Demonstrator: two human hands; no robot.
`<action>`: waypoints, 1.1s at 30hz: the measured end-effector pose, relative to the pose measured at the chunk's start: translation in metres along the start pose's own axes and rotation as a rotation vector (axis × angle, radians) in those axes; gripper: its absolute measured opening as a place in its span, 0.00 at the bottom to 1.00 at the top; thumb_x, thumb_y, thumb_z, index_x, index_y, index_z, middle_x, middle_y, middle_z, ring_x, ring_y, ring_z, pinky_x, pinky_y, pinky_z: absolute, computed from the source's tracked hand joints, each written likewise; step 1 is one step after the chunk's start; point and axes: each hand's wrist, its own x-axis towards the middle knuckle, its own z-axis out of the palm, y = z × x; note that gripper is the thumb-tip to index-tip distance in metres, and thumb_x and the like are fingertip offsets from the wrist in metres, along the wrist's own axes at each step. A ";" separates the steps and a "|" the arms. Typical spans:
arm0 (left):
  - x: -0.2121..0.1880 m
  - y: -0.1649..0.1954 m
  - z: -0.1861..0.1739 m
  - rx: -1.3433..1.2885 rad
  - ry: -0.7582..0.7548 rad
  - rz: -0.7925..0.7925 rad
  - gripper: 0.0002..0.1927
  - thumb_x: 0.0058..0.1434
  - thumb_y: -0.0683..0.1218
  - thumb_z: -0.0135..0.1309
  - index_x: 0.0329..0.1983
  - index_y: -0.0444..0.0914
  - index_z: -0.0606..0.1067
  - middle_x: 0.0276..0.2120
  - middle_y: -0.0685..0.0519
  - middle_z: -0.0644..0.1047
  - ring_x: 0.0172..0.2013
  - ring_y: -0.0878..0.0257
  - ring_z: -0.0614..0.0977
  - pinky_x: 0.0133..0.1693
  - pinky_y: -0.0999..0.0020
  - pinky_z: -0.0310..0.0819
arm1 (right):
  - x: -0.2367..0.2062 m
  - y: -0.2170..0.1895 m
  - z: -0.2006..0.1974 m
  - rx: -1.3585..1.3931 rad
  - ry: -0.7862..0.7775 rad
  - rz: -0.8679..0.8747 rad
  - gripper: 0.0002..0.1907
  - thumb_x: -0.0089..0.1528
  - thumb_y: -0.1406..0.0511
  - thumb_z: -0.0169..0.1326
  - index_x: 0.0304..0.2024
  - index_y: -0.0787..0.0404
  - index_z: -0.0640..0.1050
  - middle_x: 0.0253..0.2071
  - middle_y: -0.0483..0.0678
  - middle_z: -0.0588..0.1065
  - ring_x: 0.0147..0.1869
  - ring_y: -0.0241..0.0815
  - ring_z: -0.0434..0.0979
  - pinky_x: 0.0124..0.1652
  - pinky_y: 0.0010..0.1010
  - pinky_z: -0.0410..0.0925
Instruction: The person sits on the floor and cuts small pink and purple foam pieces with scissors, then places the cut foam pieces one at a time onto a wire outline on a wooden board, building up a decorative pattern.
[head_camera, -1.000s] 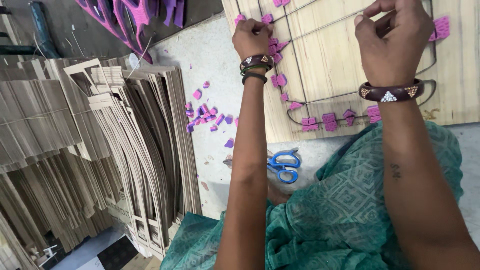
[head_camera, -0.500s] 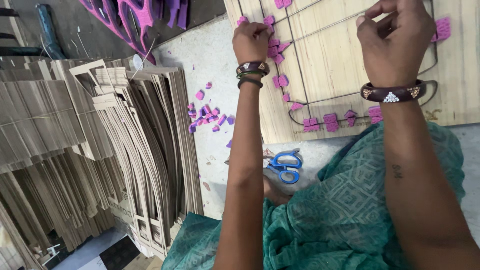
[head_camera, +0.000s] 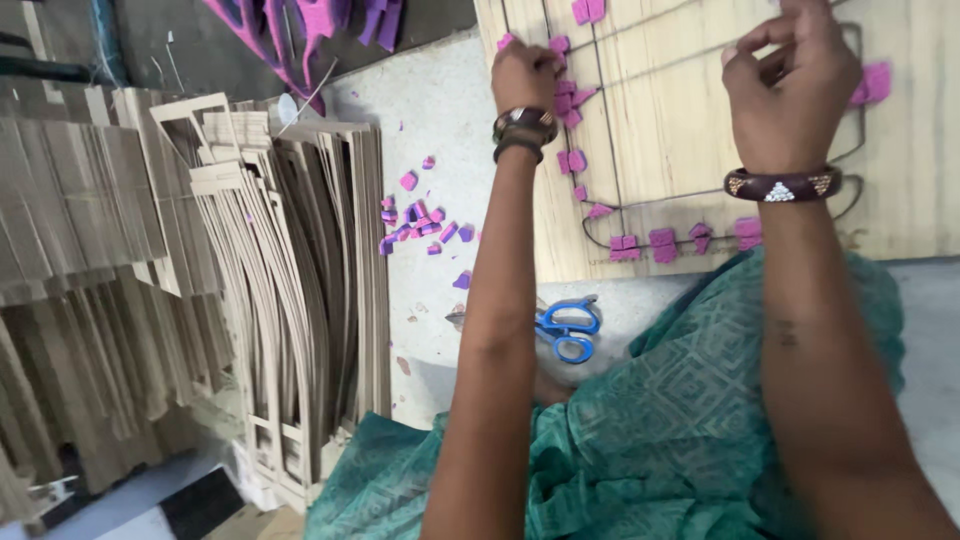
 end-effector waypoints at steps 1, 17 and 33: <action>-0.003 0.001 -0.009 -0.087 0.033 -0.031 0.05 0.48 0.38 0.64 0.27 0.41 0.84 0.27 0.48 0.78 0.33 0.51 0.80 0.39 0.57 0.75 | -0.001 0.000 -0.002 -0.048 -0.001 -0.035 0.21 0.65 0.82 0.59 0.59 0.70 0.74 0.41 0.49 0.79 0.36 0.34 0.76 0.39 0.25 0.69; -0.370 -0.149 -0.284 -0.397 0.645 -0.697 0.04 0.60 0.38 0.65 0.34 0.35 0.79 0.28 0.54 0.79 0.28 0.70 0.77 0.33 0.76 0.73 | -0.027 -0.023 -0.008 -0.142 -0.038 -0.070 0.26 0.63 0.80 0.56 0.64 0.67 0.74 0.37 0.45 0.77 0.36 0.33 0.79 0.35 0.25 0.72; -0.398 -0.139 -0.291 -0.749 0.844 -0.760 0.11 0.65 0.47 0.55 0.36 0.35 0.81 0.24 0.53 0.80 0.24 0.69 0.79 0.29 0.72 0.74 | -0.263 -0.161 0.057 -0.363 -0.965 -0.180 0.32 0.58 0.70 0.59 0.66 0.59 0.70 0.31 0.48 0.78 0.30 0.42 0.78 0.33 0.35 0.71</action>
